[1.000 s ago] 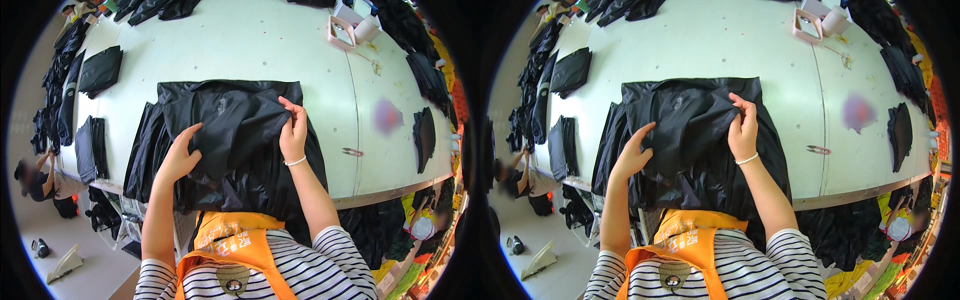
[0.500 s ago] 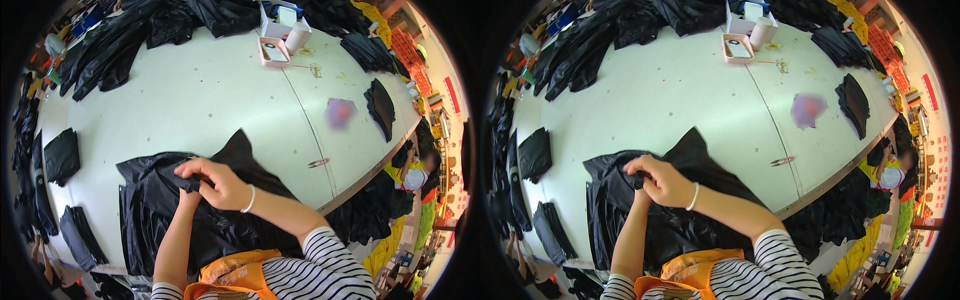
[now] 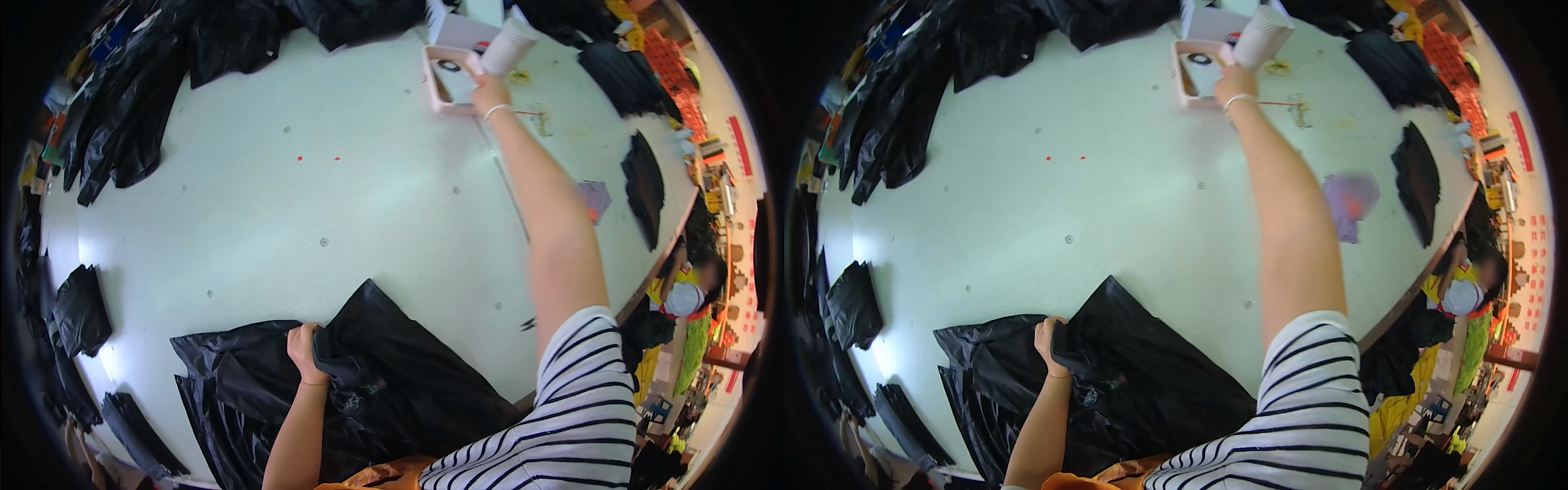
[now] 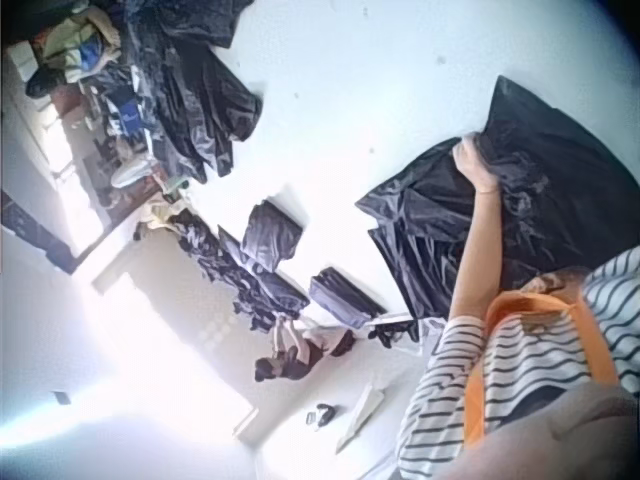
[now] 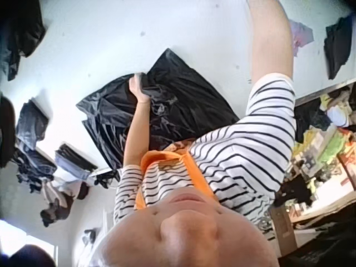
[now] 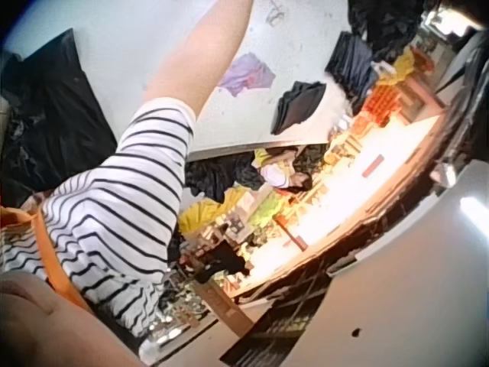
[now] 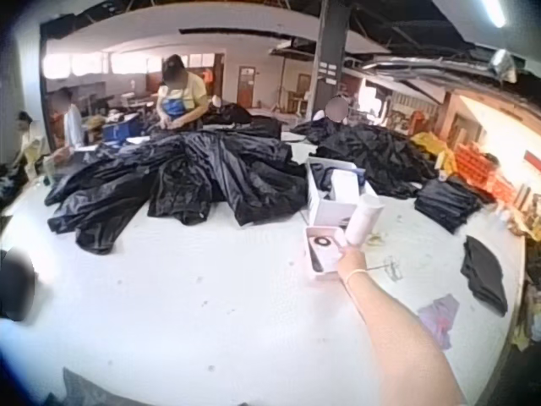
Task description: The person folds a black jacket on a table, aligning the sleeves and smoothing the fabric. They fold the jacket into a compact rectangle and place it into a plastic packaging sleeve, then set the packaged item aside.
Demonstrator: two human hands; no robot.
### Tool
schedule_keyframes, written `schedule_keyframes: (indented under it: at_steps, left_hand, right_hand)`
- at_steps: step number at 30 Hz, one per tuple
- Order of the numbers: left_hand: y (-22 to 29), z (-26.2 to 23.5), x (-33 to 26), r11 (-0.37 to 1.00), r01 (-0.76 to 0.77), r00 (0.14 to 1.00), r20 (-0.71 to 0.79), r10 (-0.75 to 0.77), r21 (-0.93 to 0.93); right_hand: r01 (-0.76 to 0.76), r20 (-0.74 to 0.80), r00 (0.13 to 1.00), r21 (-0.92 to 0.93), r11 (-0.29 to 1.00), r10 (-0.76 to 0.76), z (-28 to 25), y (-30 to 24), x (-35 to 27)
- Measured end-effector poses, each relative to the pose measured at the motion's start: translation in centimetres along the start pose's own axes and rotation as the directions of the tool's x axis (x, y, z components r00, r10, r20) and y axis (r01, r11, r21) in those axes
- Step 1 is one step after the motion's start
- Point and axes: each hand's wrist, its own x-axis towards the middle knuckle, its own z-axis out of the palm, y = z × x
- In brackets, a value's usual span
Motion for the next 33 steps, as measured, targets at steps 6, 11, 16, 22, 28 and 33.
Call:
schedule_keyframes:
  at_steps: [6, 11, 16, 22, 28, 33]
  left_hand:
    - [0.5, -0.5, 0.8, 0.999, 0.043, 0.998, 0.054, -0.044, 0.021]
    - [0.9, -0.4, 1.4, 1.0, 0.007, 0.997, 0.075, -0.009, 0.026]
    - [1.0, -0.4, 1.3, 0.998, 0.022, 0.996, 0.09, -0.027, 0.057]
    - [1.1, 0.1, 1.4, 0.997, 0.021, 0.998, 0.065, -0.026, 0.077]
    - [1.3, 0.0, 1.8, 0.997, 0.023, 0.998, 0.06, -0.027, 0.068]
    - [1.4, -0.1, 2.0, 0.998, -0.002, 0.998, 0.062, -0.002, 0.061]
  right_hand:
    - [0.009, 0.102, 0.995, -0.281, 0.96, 0.02, -0.2, -0.7, 4.8]
    - [0.193, 0.257, 0.965, -0.55, 0.813, -0.055, 1.6, -1.8, 8.0]
    - [0.297, 0.184, 0.953, -0.401, 0.867, -0.241, 0.8, -4.1, 7.8]
    - [0.54, 0.644, 0.685, -0.135, 0.83, -0.341, -0.2, -6.6, 4.9]
    - [0.566, 0.458, 0.804, -0.394, 0.724, -0.379, 2.0, -5.2, 3.2]
    - [0.617, 0.334, 0.78, -0.273, 0.738, -0.529, 1.8, -4.5, 2.3]
